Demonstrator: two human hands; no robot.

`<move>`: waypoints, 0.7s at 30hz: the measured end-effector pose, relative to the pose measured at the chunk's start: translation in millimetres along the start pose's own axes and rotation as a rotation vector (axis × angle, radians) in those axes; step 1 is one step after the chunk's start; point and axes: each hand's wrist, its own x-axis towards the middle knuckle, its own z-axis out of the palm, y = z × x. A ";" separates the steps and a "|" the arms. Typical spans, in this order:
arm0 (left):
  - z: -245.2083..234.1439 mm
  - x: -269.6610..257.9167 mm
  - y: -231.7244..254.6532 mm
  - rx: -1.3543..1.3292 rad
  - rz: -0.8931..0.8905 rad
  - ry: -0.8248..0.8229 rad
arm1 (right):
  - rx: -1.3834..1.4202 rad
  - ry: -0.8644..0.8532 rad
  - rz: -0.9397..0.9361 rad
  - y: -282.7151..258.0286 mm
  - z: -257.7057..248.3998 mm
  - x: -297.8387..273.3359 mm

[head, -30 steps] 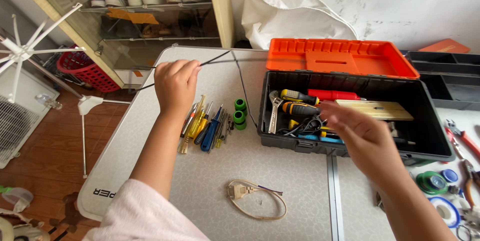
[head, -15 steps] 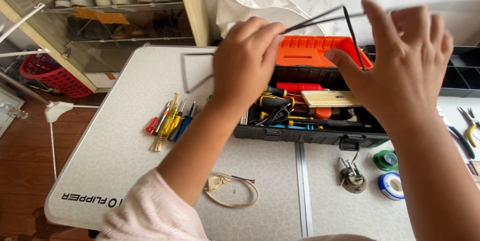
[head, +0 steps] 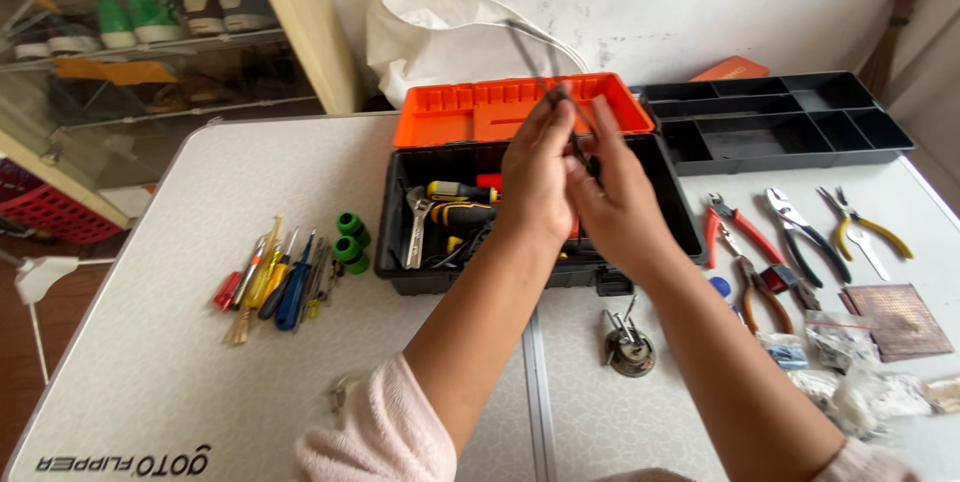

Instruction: The person picks up hand tools one at a time from a folding table, including a red flashlight, pipe wrench, screwdrivers, adjustable wrench, and a wooden block, and places them into an open toolbox, arranging them inside the main compartment. They then lift and reposition the black organizer tray on top and begin placing tape rolls and small items into its compartments.

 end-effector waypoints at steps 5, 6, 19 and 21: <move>-23.4 -17.0 4.5 -0.201 -0.086 0.039 | -0.459 -0.056 -0.211 1.6 -3.1 -8.8; -28.9 -25.4 7.4 -0.207 -0.150 0.118 | -0.486 -0.098 -0.173 2.2 -4.3 -10.5; -85.2 -71.5 82.3 1.519 0.875 -0.063 | -0.543 -0.455 -0.199 65.9 -16.0 17.1; -88.4 -71.7 87.7 1.724 0.707 -0.274 | -0.581 -0.585 -0.048 76.1 -0.9 14.0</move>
